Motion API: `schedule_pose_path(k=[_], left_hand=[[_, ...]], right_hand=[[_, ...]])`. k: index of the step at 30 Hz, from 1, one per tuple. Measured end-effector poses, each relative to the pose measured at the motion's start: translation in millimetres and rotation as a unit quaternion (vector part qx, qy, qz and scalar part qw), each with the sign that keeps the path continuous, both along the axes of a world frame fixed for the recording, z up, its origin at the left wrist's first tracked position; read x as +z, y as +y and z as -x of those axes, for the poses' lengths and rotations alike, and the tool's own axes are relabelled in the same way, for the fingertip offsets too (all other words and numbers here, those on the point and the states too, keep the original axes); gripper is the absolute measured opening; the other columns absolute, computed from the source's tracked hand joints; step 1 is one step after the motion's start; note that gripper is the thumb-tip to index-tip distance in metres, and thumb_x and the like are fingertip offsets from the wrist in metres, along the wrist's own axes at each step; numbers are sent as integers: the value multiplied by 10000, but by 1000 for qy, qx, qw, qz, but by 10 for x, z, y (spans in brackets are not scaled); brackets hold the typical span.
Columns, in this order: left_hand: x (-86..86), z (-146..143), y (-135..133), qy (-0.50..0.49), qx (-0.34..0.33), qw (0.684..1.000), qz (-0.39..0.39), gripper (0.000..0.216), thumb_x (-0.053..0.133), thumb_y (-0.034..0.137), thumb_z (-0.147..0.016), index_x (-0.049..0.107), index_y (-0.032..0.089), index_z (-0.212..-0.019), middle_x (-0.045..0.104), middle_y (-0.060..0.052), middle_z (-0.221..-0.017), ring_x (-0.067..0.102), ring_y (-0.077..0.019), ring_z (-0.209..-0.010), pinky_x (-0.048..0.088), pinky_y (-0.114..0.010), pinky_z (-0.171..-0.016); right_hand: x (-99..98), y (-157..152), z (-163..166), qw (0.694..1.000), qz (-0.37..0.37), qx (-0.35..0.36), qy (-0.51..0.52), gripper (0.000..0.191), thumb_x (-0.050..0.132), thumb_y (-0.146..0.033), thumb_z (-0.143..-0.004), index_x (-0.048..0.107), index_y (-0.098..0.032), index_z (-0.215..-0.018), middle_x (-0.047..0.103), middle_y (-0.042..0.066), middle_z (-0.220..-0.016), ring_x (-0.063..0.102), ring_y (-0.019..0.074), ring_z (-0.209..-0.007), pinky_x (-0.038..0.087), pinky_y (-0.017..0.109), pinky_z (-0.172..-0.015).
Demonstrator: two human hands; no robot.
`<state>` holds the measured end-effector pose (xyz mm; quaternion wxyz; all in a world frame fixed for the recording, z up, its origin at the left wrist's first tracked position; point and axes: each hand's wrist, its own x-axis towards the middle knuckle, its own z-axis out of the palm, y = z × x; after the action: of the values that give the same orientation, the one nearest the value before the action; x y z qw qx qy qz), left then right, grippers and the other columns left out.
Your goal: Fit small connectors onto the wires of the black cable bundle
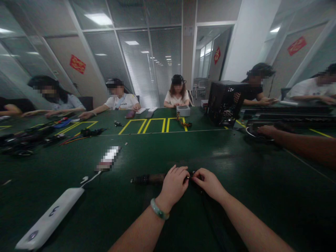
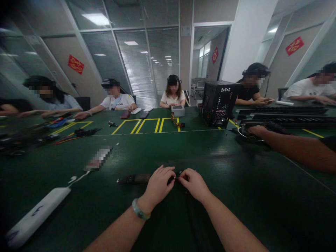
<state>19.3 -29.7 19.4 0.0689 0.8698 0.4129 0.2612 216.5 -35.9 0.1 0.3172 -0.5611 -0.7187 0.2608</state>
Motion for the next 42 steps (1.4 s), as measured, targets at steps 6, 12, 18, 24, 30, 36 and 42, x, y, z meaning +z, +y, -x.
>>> schedule_pose_path(k=[6, 12, 18, 24, 30, 36, 42], left_hand=[[-22, -4, 10, -2, 6, 1000, -4, 116, 572, 177, -869, 596, 237, -965, 606, -33, -1217, 536, -202, -1165, 278, -459, -1117], [-12, -3, 1, -7, 6, 1000, -3, 87, 554, 198, -896, 604, 233, -957, 623, -27, -1188, 547, -192, -1146, 277, -455, -1116], [26, -5, -14, -11, 3, 1000, -1, 92, 533, 216, -920, 615, 232, -958, 636, -19, -1158, 557, -187, -1128, 286, -457, -1111], [18, -9, -10, -15, -4, 1000, -1, 110, 510, 199, -926, 611, 233, -954, 643, -24, -1138, 561, -185, -1122, 283, -460, -1110], [-15, -6, 7, -6, -3, 1000, -4, 139, 585, 153, -866, 600, 246, -968, 640, -5, -1136, 558, -170, -1123, 276, -430, -1118], [-9, -2, 3, -6, 0, 1000, -5, 136, 584, 167, -869, 602, 248, -976, 636, -10, -1151, 557, -176, -1126, 281, -430, -1116], [-28, -5, 9, -4, 7, 1000, -5, 110, 561, 187, -892, 607, 247, -972, 635, -12, -1158, 555, -183, -1133, 282, -449, -1115]], right_hand=[[-20, -1, -3, 1000, -4, 2, 4, 126, 604, -306, -866, 653, -217, -791, 613, -9, -809, 550, 153, -727, 382, 260, -648], [-1, -1, -4, 1000, 3, 1, 8, 131, 598, -307, -868, 656, -218, -792, 613, -9, -808, 551, 150, -716, 382, 258, -639], [11, -1, 3, 1000, 8, -3, 2, 126, 600, -304, -861, 661, -218, -791, 615, -4, -814, 552, 154, -728, 388, 258, -642], [16, -3, 0, 1000, 9, -3, 1, 124, 603, -306, -858, 658, -220, -789, 607, -9, -796, 547, 152, -712, 385, 258, -629], [2, -3, -6, 1000, 4, -2, -6, 134, 602, -314, -857, 655, -217, -782, 610, -6, -791, 544, 155, -712, 383, 261, -633], [19, -4, -1, 1000, 10, -1, -4, 140, 594, -321, -861, 656, -219, -788, 619, -2, -813, 550, 156, -722, 387, 263, -640], [43, -15, 3, 1000, 15, -3, 1, 147, 590, -327, -863, 662, -219, -793, 622, 0, -822, 553, 155, -722, 394, 264, -643]])
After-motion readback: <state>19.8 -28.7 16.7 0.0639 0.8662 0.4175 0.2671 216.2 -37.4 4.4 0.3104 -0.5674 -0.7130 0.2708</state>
